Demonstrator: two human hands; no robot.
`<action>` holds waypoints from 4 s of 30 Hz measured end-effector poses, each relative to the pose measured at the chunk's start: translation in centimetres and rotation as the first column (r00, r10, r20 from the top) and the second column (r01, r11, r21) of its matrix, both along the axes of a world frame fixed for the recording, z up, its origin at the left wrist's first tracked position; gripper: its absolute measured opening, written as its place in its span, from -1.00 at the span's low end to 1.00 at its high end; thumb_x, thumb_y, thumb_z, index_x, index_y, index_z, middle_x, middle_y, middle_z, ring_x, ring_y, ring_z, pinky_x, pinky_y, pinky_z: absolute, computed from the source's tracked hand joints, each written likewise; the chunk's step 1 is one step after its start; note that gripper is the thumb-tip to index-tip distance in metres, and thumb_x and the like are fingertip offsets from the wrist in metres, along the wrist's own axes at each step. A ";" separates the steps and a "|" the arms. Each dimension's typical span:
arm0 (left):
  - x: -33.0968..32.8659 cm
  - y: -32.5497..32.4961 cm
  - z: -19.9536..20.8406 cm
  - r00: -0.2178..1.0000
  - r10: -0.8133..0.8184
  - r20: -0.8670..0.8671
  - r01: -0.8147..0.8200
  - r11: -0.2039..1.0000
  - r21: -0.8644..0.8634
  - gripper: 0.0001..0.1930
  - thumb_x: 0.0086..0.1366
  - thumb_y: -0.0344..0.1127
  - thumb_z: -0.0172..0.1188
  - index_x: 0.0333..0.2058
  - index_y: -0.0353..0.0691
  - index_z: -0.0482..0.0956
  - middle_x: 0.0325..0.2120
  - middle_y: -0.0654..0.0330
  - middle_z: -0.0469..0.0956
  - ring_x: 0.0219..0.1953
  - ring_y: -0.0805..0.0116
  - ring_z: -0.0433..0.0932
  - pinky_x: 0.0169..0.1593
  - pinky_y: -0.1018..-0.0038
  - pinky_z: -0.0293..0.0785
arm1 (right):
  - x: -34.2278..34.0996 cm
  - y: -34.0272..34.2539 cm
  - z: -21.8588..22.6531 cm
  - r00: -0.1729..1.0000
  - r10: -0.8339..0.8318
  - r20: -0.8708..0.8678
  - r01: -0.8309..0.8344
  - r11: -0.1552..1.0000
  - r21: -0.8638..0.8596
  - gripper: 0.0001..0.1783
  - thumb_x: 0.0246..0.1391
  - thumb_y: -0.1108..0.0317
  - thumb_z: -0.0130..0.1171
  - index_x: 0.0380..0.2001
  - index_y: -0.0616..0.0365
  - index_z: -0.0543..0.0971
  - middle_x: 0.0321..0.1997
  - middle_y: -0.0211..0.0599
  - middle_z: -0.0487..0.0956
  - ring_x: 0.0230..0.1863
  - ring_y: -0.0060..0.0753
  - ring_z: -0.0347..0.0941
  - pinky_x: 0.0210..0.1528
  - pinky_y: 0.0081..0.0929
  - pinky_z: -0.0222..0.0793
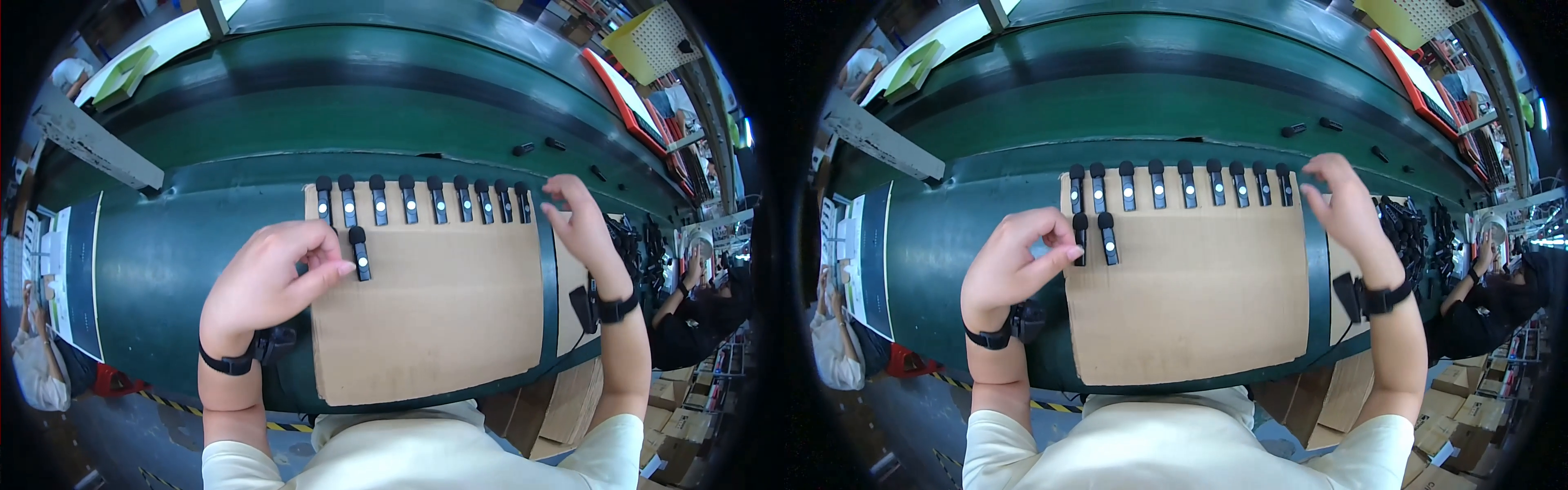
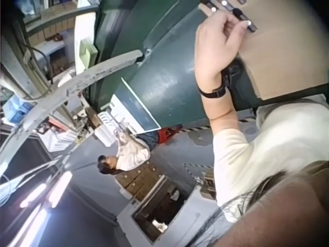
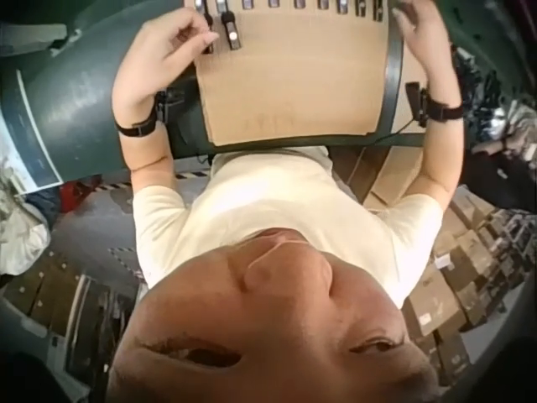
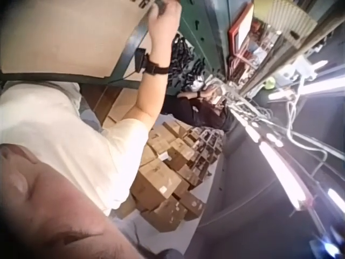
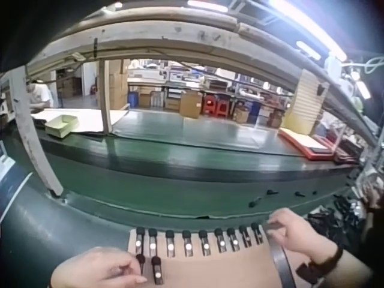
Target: The person picks up microphones from a conveyor belt, presses buttons on each one, and aligns them in rows on a cardboard sheet.
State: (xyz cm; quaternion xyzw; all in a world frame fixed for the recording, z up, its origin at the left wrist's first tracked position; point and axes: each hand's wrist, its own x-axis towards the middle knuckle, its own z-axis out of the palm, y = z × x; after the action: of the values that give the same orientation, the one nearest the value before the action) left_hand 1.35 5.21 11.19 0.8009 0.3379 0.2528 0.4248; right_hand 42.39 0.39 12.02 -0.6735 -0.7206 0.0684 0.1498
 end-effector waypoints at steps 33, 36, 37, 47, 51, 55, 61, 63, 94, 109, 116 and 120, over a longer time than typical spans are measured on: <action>5.0 -6.2 -0.1 0.929 -0.199 0.314 0.109 0.954 0.280 -0.67 0.02 -0.43 0.40 -0.19 -0.32 0.62 -0.39 0.13 0.60 -0.36 0.15 0.57 -0.19 0.32 0.47 | -13.0 -10.3 1.1 0.752 0.395 -0.528 -0.302 0.918 0.257 -0.68 -0.11 0.60 0.25 -0.19 0.29 0.52 -0.28 -0.15 0.55 -0.26 -0.26 0.45 -0.15 -0.41 0.33; 4.6 -6.3 -0.2 0.926 -0.227 0.301 0.140 0.948 0.286 -0.65 0.00 -0.43 0.42 -0.18 -0.32 0.62 -0.40 0.13 0.60 -0.36 0.16 0.56 -0.16 0.30 0.47 | -14.1 -10.5 0.2 0.724 0.403 -0.559 -0.269 0.912 0.309 -0.67 -0.11 0.60 0.27 -0.20 0.28 0.53 -0.30 -0.15 0.55 -0.27 -0.26 0.44 -0.17 -0.41 0.32; 4.5 -6.3 -0.2 0.929 -0.229 0.291 0.141 0.945 0.294 -0.65 -0.02 -0.44 0.43 -0.19 -0.31 0.62 -0.40 0.13 0.60 -0.36 0.16 0.56 -0.15 0.29 0.47 | -14.3 -10.6 -0.1 0.710 0.388 -0.588 -0.240 0.918 0.316 -0.67 -0.11 0.59 0.28 -0.19 0.28 0.53 -0.31 -0.16 0.55 -0.28 -0.26 0.44 -0.18 -0.41 0.32; 4.4 -6.4 -0.2 0.932 -0.195 0.304 0.093 0.943 0.321 -0.68 -0.04 -0.45 0.45 -0.25 -0.29 0.64 -0.41 0.14 0.60 -0.37 0.18 0.55 -0.07 0.23 0.47 | -15.0 -10.2 -1.0 0.670 0.410 -0.619 -0.210 0.904 0.372 -0.66 -0.07 0.50 0.38 -0.19 0.26 0.52 -0.36 -0.22 0.54 -0.32 -0.29 0.41 -0.20 -0.41 0.30; 4.3 -6.2 -0.2 0.928 -0.191 0.321 0.083 0.944 0.320 -0.70 -0.04 -0.46 0.44 -0.27 -0.27 0.64 -0.41 0.16 0.59 -0.37 0.20 0.54 -0.05 0.20 0.46 | -15.2 -9.9 -1.0 0.671 0.414 -0.615 -0.211 0.902 0.377 -0.66 -0.07 0.51 0.37 -0.19 0.26 0.52 -0.37 -0.22 0.53 -0.33 -0.29 0.41 -0.21 -0.41 0.30; 4.2 -6.1 -0.2 0.931 -0.199 0.305 0.090 0.937 0.336 -0.71 -0.04 -0.45 0.44 -0.28 -0.27 0.63 -0.41 0.17 0.60 -0.36 0.21 0.54 -0.01 0.17 0.44 | -15.3 -9.8 -1.0 0.663 0.422 -0.618 -0.214 0.898 0.384 -0.66 -0.07 0.52 0.37 -0.19 0.26 0.52 -0.37 -0.22 0.53 -0.33 -0.30 0.41 -0.22 -0.41 0.30; 4.2 -5.9 -0.3 0.930 -0.220 0.296 0.104 0.927 0.362 -0.71 -0.03 -0.43 0.44 -0.28 -0.26 0.63 -0.40 0.18 0.60 -0.35 0.22 0.55 0.05 0.14 0.42 | -15.5 -9.8 -1.0 0.663 0.429 -0.613 -0.202 0.892 0.405 -0.64 -0.13 0.59 0.38 -0.20 0.25 0.54 -0.32 -0.21 0.59 -0.35 -0.26 0.46 -0.26 -0.40 0.34; 4.2 -6.0 -0.2 0.929 -0.221 0.296 0.107 0.928 0.357 -0.71 -0.03 -0.43 0.44 -0.28 -0.26 0.63 -0.40 0.18 0.60 -0.35 0.22 0.55 0.06 0.14 0.41 | -15.5 -9.7 -1.0 0.662 0.431 -0.614 -0.195 0.889 0.414 -0.63 -0.16 0.61 0.38 -0.20 0.25 0.55 -0.30 -0.21 0.62 -0.36 -0.25 0.49 -0.28 -0.39 0.35; 4.0 -7.5 -1.7 0.877 -0.280 -0.390 0.413 0.855 0.315 -0.68 0.12 -0.08 0.30 -0.45 -0.24 0.51 -0.46 0.15 0.53 -0.32 0.19 0.55 -0.21 0.36 0.42 | -15.9 -3.0 -1.4 0.806 0.380 -0.454 -0.390 0.918 0.075 -0.72 -0.04 0.67 0.19 -0.20 0.27 0.50 -0.09 -0.13 0.58 -0.20 -0.18 0.54 -0.12 -0.38 0.49; 3.8 -8.1 -2.5 0.858 -0.287 -0.426 0.433 0.851 0.297 -0.67 0.16 -0.06 0.26 -0.45 -0.26 0.52 -0.50 0.15 0.55 -0.33 0.21 0.57 -0.20 0.38 0.41 | -17.5 -1.7 -4.5 0.836 0.549 -0.004 -0.546 0.832 0.102 -0.71 -0.18 0.52 0.29 -0.28 0.17 0.54 -0.05 -0.17 0.50 -0.07 -0.07 0.48 -0.10 -0.27 0.47; 3.9 -8.0 -2.5 0.869 -0.294 -0.398 0.431 0.845 0.317 -0.68 0.13 -0.07 0.28 -0.47 -0.25 0.53 -0.52 0.14 0.55 -0.36 0.22 0.57 -0.25 0.38 0.42 | -17.2 -1.2 -3.6 0.860 0.511 -0.012 -0.506 0.855 0.113 -0.71 -0.16 0.52 0.30 -0.27 0.17 0.55 -0.05 -0.18 0.50 -0.09 -0.06 0.48 -0.11 -0.28 0.47; 3.8 -7.9 -2.5 0.885 -0.271 -0.380 0.410 0.839 0.357 -0.68 0.10 -0.07 0.30 -0.48 -0.26 0.54 -0.55 0.15 0.55 -0.40 0.22 0.58 -0.30 0.38 0.44 | -15.2 0.9 -1.0 0.871 0.487 -0.061 -0.481 0.872 0.089 -0.73 -0.12 0.50 0.29 -0.26 0.17 0.54 -0.08 -0.18 0.51 -0.13 -0.11 0.49 -0.11 -0.33 0.46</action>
State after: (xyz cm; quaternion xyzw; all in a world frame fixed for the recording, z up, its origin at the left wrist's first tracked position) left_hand 5.19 -2.70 8.71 0.9515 0.1877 0.1094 0.2180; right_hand 27.23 1.27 10.98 -0.4624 -0.8616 0.1054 0.1810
